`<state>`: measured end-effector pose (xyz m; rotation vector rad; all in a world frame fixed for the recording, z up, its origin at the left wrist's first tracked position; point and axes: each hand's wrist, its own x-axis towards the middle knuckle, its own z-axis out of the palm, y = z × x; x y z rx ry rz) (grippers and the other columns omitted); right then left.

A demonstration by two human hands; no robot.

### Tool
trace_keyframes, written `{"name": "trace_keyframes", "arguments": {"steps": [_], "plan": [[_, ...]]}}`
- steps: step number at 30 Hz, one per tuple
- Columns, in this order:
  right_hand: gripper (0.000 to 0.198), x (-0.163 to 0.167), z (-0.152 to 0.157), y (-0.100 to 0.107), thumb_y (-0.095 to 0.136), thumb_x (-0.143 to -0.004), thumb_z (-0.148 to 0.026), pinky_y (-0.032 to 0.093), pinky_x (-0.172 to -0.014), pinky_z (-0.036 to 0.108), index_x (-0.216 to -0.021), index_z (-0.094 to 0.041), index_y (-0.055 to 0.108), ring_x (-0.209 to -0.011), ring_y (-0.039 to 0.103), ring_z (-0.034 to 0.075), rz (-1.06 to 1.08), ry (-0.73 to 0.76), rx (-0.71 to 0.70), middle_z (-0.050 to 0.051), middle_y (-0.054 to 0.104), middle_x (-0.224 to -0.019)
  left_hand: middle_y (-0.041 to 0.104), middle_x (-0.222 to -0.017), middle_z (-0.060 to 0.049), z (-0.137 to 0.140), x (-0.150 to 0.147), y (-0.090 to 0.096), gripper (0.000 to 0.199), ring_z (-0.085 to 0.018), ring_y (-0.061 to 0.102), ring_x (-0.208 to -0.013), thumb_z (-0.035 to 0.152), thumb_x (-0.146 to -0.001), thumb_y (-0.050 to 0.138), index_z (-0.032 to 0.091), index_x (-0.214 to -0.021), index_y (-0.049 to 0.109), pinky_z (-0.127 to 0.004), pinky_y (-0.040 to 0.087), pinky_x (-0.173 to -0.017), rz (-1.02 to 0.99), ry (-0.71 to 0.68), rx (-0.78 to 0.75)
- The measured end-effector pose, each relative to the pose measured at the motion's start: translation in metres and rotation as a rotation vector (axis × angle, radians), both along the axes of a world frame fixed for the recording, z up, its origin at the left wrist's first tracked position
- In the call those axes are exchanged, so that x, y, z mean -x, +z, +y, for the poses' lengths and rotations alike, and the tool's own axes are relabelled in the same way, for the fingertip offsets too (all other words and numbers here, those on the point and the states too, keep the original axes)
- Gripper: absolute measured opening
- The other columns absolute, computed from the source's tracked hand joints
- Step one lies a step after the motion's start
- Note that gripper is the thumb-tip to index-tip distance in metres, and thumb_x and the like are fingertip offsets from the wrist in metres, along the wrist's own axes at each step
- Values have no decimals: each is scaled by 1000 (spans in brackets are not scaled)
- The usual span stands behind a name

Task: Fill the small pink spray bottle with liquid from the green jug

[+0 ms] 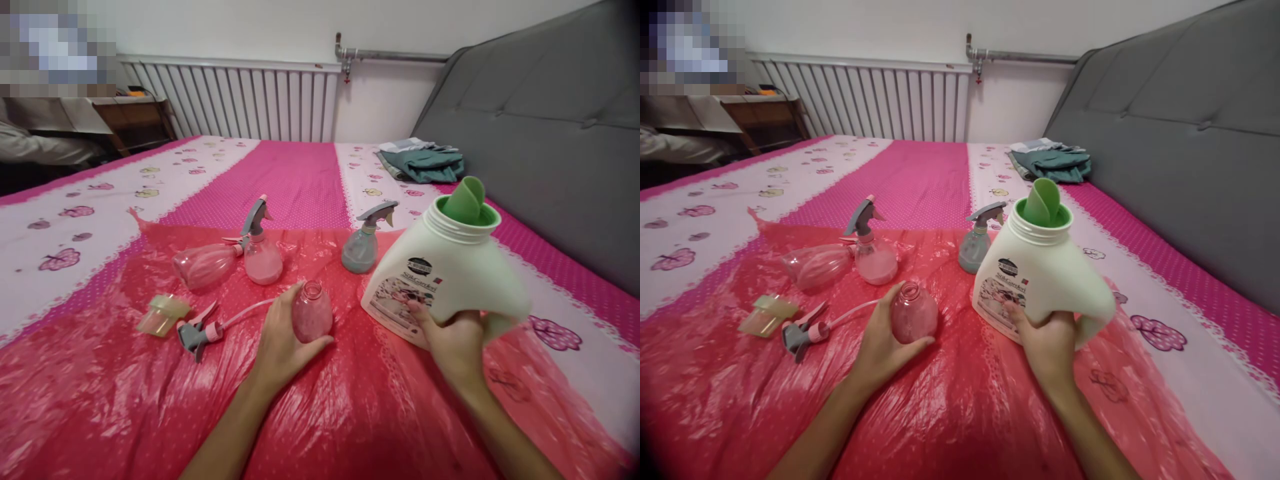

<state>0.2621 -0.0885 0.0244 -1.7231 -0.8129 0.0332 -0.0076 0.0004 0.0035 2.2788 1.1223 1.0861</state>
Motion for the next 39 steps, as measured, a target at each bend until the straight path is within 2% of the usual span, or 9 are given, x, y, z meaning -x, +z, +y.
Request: {"name": "trace_keyframes", "arguments": {"steps": [4, 7, 13, 21, 25, 29, 32, 35, 39], "plan": [[76, 0, -6, 7, 76, -70, -69, 46, -107, 53, -119, -14, 59, -113, 62, 32, -8, 110, 49, 16, 66, -117, 54, -149, -16, 1, 1, -1, 104, -40, 56, -137, 51, -70, 90, 27, -152, 32, -60, 46, -113, 7, -12, 30], [76, -3, -8, 10, 77, -70, -67, 48, -105, 53, -121, -14, 57, -112, 63, 33, 13, 145, 53, 16, 65, -118, 53, -151, -17, 1, 1, -1, 104, -40, 54, -138, 51, -70, 90, 26, -152, 32, -62, 44, -114, -2, -17, 54], [74, -5, -10, 11, 79, -72, -60, 47, -106, 50, -126, -17, 53, -115, 61, 30, 17, 215, 41, 14, 62, -121, 49, -154, -16, 0, 3, 1, 90, -37, 50, -142, 48, -81, 81, 27, -153, 31, -62, 38, -119, -26, -46, 103], [74, -9, -9, 10, 80, -70, -61, 46, -108, 50, -123, -16, 54, -113, 61, 30, 39, 193, 36, 14, 63, -119, 50, -152, -16, 1, 2, 0, 83, -37, 51, -141, 46, -83, 78, 27, -152, 34, -62, 39, -118, -35, -53, 108], [84, -1, -16, 4, 76, -73, -65, 45, -107, 52, -136, -17, 50, -120, 58, 32, -12, 173, 112, 16, 58, -129, 49, -152, -16, 0, 3, 0, 86, -38, 51, -141, 47, -83, 78, 27, -153, 33, -62, 39, -118, -36, -55, 100], [96, 11, -24, 2, 74, -75, -64, 50, -100, 50, -152, -20, 37, -120, 59, 34, -3, 153, 134, 17, 54, -138, 48, -151, -16, -1, 3, -2, 92, -39, 49, -140, 56, -81, 78, 28, -155, 30, -62, 38, -117, -40, -36, 68], [97, 16, -25, 2, 74, -77, -62, 52, -97, 46, -155, -20, 33, -119, 60, 33, 14, 182, 101, 17, 53, -140, 48, -149, -17, -1, 4, -3, 85, -37, 49, -138, 68, -89, 63, 25, -154, 30, -61, 39, -115, -75, -22, 14], [93, 15, -23, 2, 72, -77, -63, 49, -101, 48, -151, -18, 38, -122, 57, 34, -21, 162, 87, 17, 53, -139, 51, -144, -17, -4, 9, 10, 71, -34, 51, -134, 71, -98, 41, 23, -150, 36, -57, 41, -113, -167, 21, -95], [92, 12, -21, -4, 67, -75, -67, 44, -105, 55, -147, -15, 43, -124, 53, 37, -107, 108, 103, 19, 53, -134, 60, -131, -9, -12, 30, 58, 40, -27, 58, -123, 49, -105, 41, 26, -137, 49, -46, 47, -106, -259, 171, -190]]}}
